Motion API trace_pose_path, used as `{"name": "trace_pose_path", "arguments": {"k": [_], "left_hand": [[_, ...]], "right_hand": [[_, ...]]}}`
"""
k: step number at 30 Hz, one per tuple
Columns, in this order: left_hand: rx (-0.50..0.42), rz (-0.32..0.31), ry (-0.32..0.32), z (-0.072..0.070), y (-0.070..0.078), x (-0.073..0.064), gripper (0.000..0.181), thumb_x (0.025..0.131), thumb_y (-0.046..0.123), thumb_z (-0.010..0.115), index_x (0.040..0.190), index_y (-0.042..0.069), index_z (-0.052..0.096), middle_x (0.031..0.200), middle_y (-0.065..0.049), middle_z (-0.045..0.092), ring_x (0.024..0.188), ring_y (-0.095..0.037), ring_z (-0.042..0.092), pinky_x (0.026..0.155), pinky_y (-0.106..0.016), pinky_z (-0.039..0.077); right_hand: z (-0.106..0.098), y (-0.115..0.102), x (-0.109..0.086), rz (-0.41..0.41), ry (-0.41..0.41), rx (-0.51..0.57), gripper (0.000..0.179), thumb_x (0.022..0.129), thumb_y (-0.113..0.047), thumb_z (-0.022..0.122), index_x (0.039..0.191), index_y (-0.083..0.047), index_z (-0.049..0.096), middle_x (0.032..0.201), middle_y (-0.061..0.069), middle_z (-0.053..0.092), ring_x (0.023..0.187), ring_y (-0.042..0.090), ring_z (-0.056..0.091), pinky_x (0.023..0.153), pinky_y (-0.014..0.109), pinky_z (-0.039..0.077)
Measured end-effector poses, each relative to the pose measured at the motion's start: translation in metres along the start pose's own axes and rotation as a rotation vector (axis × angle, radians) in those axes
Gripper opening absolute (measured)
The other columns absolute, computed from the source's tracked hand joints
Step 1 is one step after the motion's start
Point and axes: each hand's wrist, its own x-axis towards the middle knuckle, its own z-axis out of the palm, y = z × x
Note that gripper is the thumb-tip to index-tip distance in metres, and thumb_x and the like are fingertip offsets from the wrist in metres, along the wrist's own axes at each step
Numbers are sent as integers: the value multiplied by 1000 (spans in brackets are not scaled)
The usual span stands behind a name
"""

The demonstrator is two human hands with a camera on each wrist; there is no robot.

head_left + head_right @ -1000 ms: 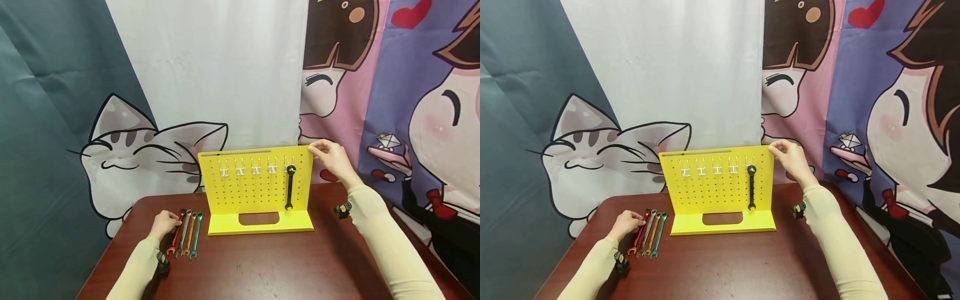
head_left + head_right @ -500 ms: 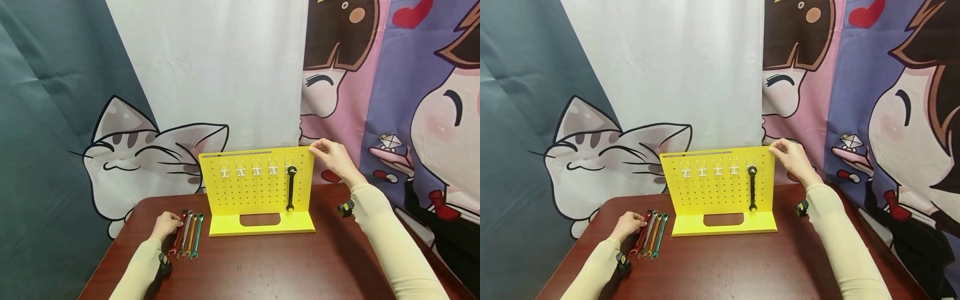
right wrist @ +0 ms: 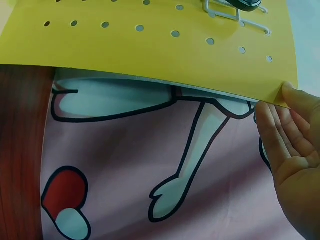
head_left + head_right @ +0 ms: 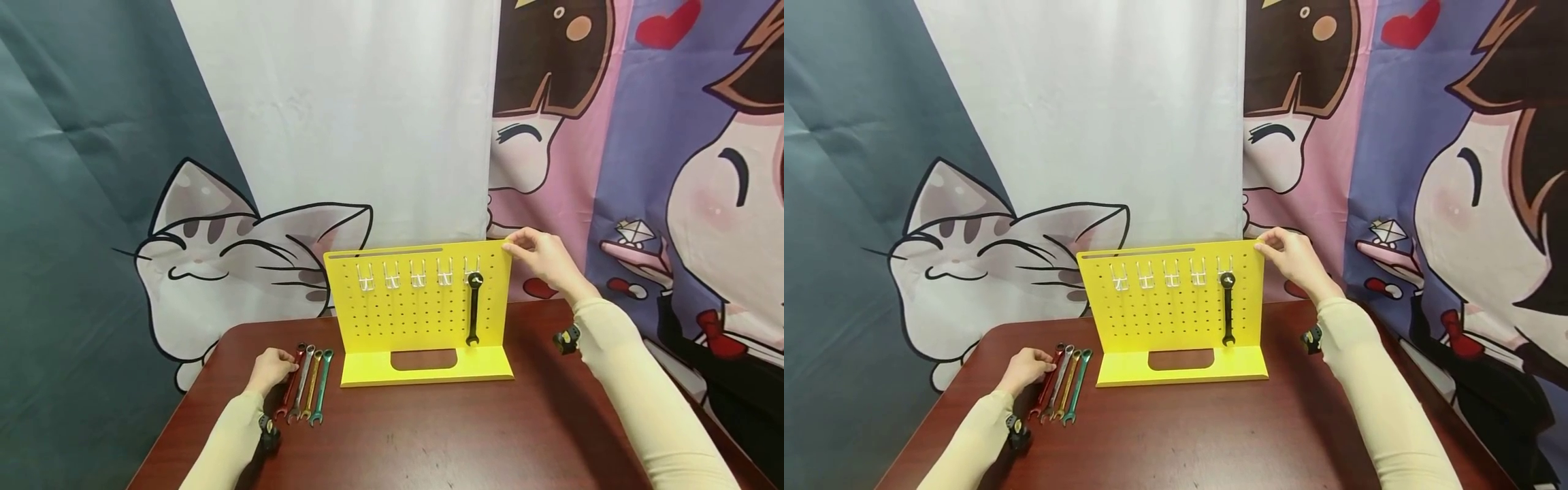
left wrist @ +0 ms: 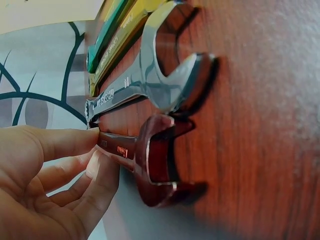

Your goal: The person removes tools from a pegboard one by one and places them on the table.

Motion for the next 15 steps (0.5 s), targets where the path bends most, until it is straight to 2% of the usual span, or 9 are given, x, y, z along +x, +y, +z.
{"name": "trace_pose_path", "arguments": {"k": [5,15], "left_hand": [[-5,-9,12,1,1,-1,15,88,2,72,96,-11,70,81,-16,67,63,-20,60,58,-34,54],[-21,-3,25,2,-3,-3,15,88,1,71,96,-11,69,80,-13,66,64,-19,59,59,-34,53]], "right_hand": [[1,1,0,-2,10,-2,32,99,-35,66,113,-7,68,102,15,73,96,30,69,89,47,52],[3,2,-1,2,11,8,34,99,-37,66,113,-7,68,101,15,73,93,30,70,88,47,52]]}}
